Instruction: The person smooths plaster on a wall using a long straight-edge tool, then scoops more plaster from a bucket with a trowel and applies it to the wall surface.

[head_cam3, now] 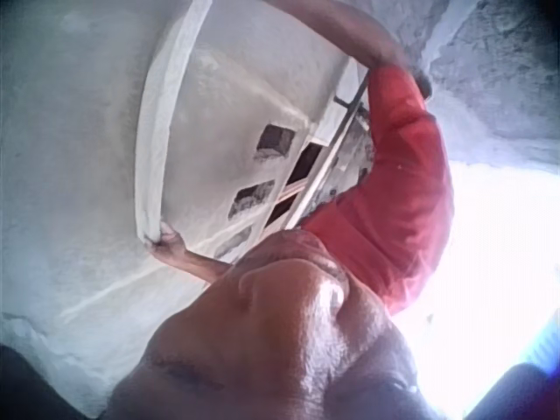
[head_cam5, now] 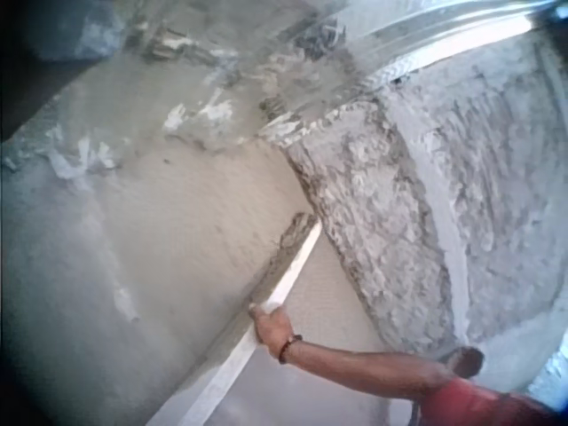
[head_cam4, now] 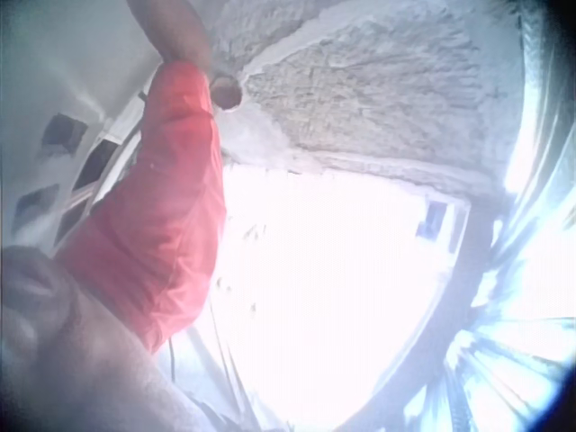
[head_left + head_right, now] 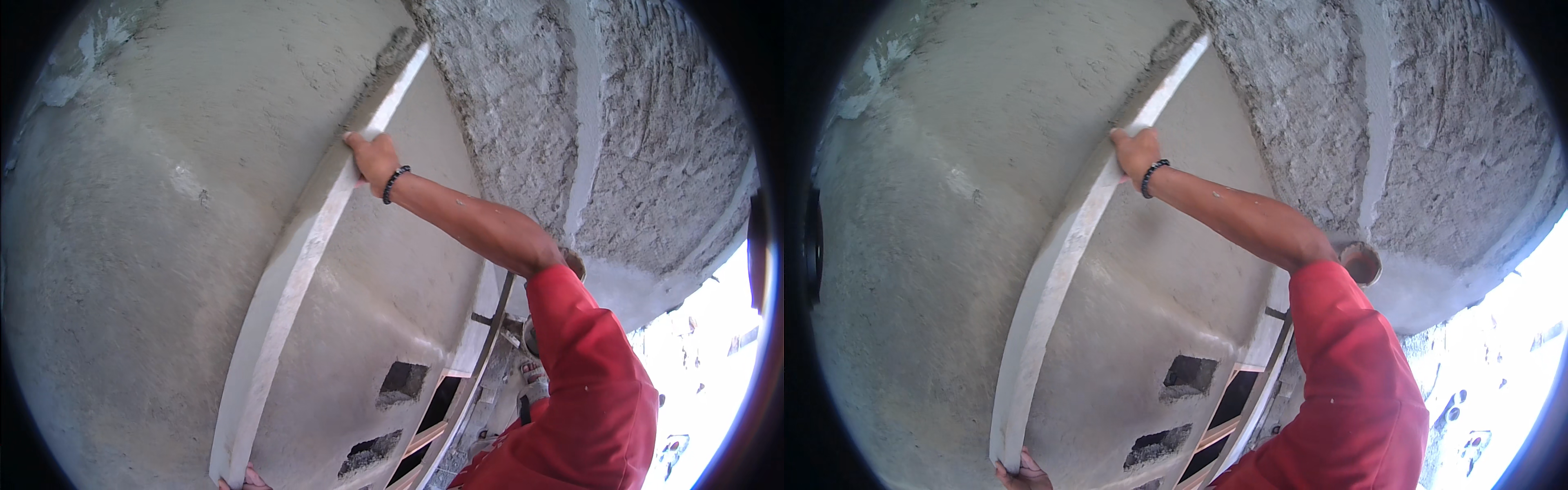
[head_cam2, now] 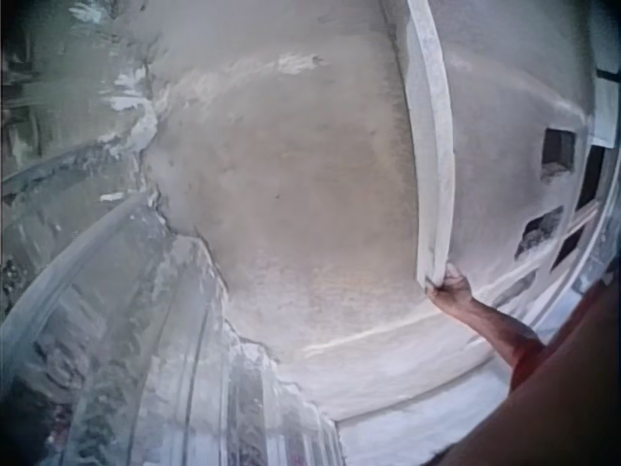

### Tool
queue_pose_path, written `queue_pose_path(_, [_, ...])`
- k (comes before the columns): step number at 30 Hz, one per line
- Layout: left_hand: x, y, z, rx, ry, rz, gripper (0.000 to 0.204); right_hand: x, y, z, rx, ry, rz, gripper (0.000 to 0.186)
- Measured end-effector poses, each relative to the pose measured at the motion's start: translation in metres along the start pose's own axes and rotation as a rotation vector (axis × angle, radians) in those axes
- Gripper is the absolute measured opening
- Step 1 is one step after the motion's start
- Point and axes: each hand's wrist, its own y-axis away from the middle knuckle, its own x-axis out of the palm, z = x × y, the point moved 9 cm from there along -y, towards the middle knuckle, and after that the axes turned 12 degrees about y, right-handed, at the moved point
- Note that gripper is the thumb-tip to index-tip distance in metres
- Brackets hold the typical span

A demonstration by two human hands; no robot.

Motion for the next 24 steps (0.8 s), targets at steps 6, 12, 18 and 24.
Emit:
queue_pose_path(6, [-0.045, 0.04, -0.047, 0.171, -0.061, -0.098, 0.039, 0.024, 0.074, 0.035, -0.048, -0.159, 0.222, 0.044])
queue_pose_path(12, [-0.081, 0.097, -0.083, 0.39, -0.143, -0.253, 0.027, 0.005, 0.159, -0.012, 0.074, -0.191, 0.286, 0.04])
queue_pose_path(18, [-0.127, 0.148, -0.101, 0.43, -0.266, -0.416, 0.029, -0.067, 0.252, -0.122, 0.328, -0.107, 0.207, 0.048])
queue_pose_path(24, [-0.147, 0.156, -0.12, 0.395, -0.239, -0.455, 0.034, -0.15, 0.339, -0.22, 0.572, -0.092, 0.063, 0.036])
